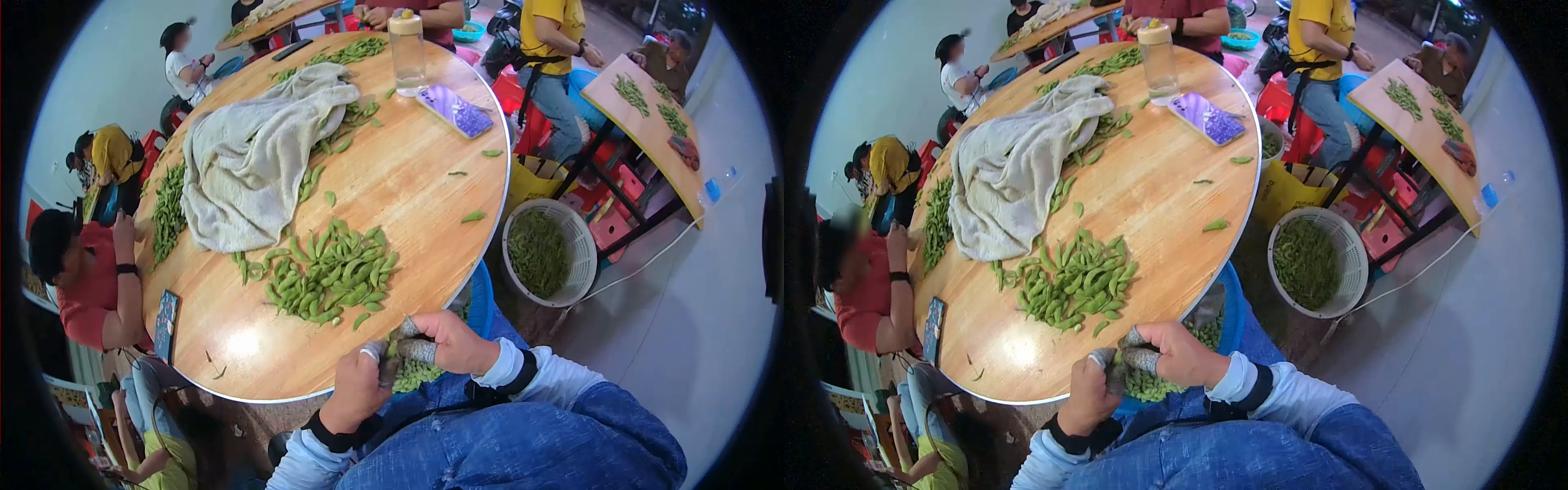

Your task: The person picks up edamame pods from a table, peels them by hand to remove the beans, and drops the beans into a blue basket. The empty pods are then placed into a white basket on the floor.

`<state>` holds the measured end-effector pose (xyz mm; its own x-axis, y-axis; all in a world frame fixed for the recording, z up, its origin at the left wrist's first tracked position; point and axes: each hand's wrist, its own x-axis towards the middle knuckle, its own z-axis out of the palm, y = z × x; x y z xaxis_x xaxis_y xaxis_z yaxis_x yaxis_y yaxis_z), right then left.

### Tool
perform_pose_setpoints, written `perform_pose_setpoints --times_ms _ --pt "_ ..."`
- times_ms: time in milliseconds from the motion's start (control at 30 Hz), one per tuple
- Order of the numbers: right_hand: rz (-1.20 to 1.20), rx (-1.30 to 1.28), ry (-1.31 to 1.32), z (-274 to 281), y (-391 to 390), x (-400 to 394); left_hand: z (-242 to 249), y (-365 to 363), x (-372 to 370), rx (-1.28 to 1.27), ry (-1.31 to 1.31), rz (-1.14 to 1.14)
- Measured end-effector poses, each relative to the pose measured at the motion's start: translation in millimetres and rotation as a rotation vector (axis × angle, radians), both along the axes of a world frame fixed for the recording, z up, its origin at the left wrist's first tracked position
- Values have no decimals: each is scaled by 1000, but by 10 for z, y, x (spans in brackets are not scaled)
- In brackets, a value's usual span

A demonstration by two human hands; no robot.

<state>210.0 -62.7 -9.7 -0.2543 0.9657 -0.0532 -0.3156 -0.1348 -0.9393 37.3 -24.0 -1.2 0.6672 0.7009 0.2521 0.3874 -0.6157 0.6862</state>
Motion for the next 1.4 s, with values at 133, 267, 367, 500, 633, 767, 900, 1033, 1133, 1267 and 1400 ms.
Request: perform_pose_setpoints --times_ms 133,267,367,500,633,767,900,1033,1133,1267,1400 --pt "39 17 163 -60 25 15 -5 27 -51 -401 -124 -30" --pt "-83 35 -46 -72 20 -42 332 94 97 472 44 48" --pt "-132 90 -95 68 7 -61 262 58 22 361 46 43" --pt "-81 112 -177 1 -25 -48 217 73 -12 -4 -25 49" --pt "-122 209 -309 61 -25 -54 171 149 -85 -376 -89 8" --pt "-155 282 -597 135 -18 -83 224 117 -32 -437 36 64" --pt "-195 437 -811 212 -8 -124 91 115 -28 -555 -75 89" --pt "-225 258 -570 191 13 -77 -10 96 -29 -508 -240 132" --pt "-182 8 -243 134 60 36 190 97 -45 -593 -157 170" --pt "-112 -163 -58 190 63 70 194 70 -32 -447 35 54" --pt "-96 -218 -45 217 53 53 129 55 -4 -329 77 47"
